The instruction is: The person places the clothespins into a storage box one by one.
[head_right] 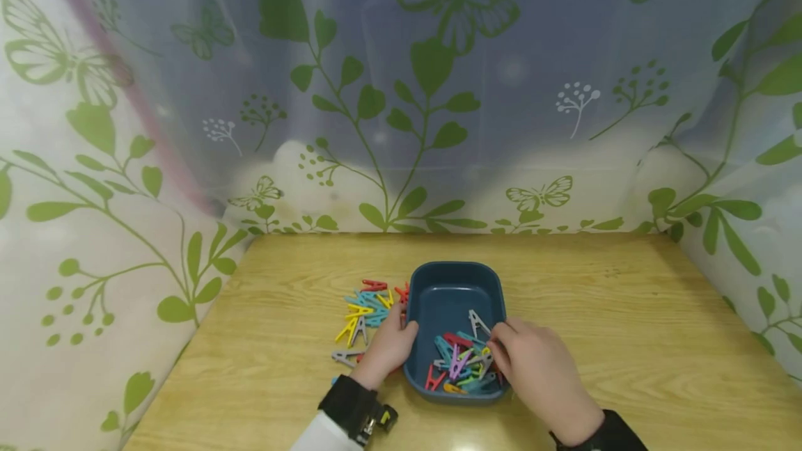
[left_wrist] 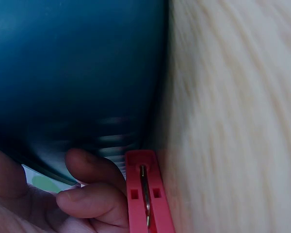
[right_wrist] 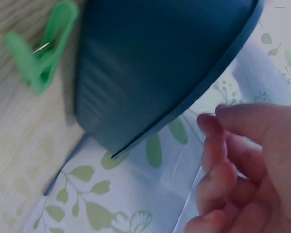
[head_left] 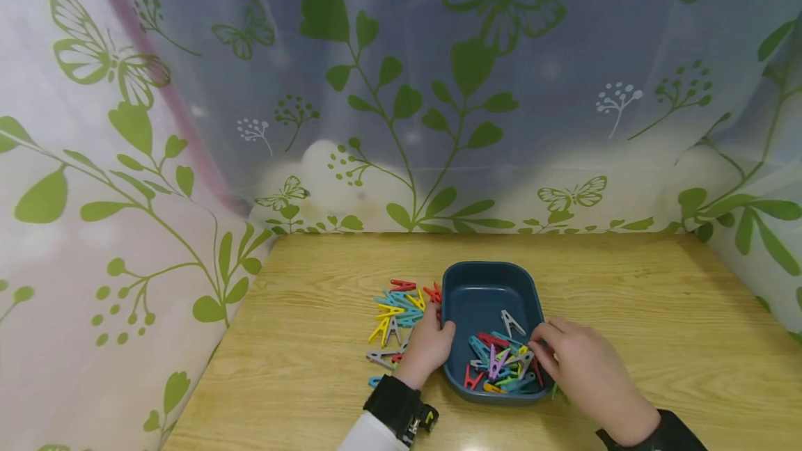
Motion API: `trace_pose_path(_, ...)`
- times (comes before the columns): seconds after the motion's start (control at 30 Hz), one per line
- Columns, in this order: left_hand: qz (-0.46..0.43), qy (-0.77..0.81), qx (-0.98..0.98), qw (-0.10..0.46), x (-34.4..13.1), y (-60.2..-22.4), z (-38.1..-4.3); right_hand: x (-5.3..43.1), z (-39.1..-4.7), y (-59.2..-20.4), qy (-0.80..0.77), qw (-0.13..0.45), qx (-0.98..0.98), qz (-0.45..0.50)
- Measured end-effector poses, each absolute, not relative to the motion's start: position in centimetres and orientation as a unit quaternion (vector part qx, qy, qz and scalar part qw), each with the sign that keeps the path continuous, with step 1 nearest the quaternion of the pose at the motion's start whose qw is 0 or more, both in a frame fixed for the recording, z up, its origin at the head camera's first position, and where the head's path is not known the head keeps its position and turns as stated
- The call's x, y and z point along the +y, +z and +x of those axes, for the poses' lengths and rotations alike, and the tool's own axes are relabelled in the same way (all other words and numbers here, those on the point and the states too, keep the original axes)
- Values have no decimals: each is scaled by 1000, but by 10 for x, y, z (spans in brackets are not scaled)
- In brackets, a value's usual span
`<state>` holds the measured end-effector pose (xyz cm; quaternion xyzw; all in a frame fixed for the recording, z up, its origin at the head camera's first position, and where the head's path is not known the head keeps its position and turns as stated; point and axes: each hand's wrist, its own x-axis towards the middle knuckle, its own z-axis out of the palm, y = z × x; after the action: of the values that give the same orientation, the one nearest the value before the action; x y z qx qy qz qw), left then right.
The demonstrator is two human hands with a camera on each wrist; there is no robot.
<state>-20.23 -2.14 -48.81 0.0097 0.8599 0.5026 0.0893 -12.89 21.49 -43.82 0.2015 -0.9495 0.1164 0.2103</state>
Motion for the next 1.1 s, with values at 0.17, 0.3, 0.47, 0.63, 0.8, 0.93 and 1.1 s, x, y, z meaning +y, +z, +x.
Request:
trace_pose_path(0.17,10,504,859,89,-21,-489,-202,228,-130,-439,106,163,-972,135)
trace_pose_path(0.3,8,500,862,86,-21,-489,-202,238,-131,-444,82,115,-983,114)
trace_pose_path(0.47,3,498,863,87,-21,-488,-202,244,-132,-448,54,20,-993,104)
trace_pose_path(0.63,8,500,862,85,-21,-488,-203,244,-132,-449,57,-46,-993,91)
trace_pose_path(0.8,10,498,863,83,-21,-488,-202,244,-130,-450,57,-52,-992,97)
trace_pose_path(0.93,10,498,863,82,-21,-488,-203,244,-129,-452,58,-60,-991,100)
trace_pose_path(1.1,12,498,864,80,-21,-490,-203,244,-129,-455,65,-73,-990,101)
